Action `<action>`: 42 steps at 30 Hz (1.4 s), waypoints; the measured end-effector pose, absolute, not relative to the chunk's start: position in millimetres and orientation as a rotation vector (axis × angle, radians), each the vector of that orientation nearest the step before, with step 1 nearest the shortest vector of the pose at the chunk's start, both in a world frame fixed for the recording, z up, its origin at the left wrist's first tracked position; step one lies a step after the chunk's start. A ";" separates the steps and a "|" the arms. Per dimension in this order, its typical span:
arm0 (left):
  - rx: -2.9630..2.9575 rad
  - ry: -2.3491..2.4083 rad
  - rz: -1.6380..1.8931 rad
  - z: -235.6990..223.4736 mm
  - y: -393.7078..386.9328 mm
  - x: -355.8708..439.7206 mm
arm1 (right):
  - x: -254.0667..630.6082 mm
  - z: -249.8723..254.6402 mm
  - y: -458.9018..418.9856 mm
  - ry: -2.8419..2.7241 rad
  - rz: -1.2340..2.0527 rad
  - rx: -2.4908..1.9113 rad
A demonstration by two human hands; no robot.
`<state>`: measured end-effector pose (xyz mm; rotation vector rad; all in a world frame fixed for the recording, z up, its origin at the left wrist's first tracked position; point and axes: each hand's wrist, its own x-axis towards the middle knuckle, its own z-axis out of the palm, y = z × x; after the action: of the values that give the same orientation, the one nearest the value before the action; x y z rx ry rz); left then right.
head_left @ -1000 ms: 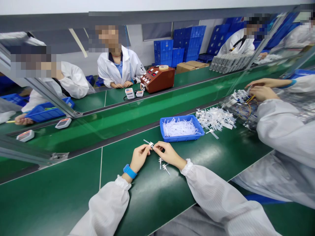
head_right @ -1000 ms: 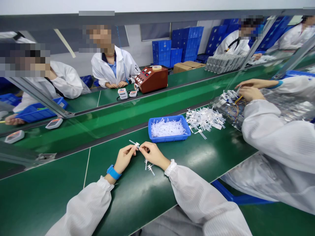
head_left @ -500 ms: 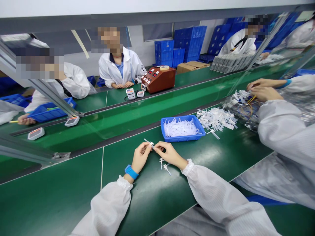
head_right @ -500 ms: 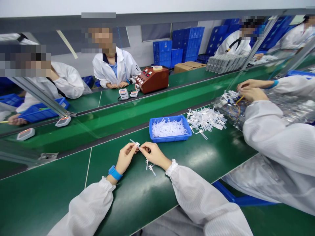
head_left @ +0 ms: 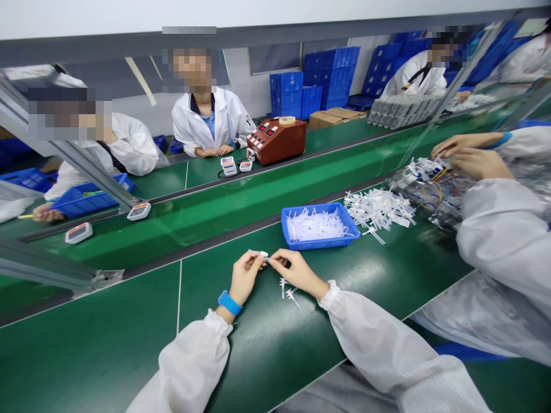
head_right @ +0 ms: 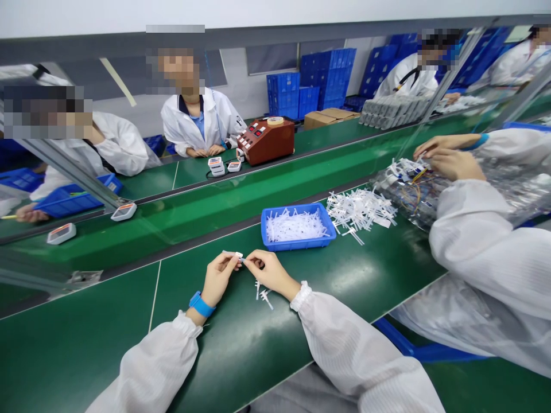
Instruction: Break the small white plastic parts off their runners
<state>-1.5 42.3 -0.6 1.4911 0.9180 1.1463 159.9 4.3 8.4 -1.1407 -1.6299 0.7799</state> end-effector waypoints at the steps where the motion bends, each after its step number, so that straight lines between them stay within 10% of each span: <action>1: 1.488 0.918 1.148 -0.3 42.2 -1.4 | 159.9 8.5 4.4 -1.625 0.780 -1.142; 42: 1.471 0.918 1.054 -1.0 43.3 -0.5 | 165.7 9.5 5.5 -1.764 0.740 -1.102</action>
<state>-0.5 43.3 -1.0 1.4713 0.9183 1.0535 165.7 5.5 9.5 -1.1018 -1.7641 0.7403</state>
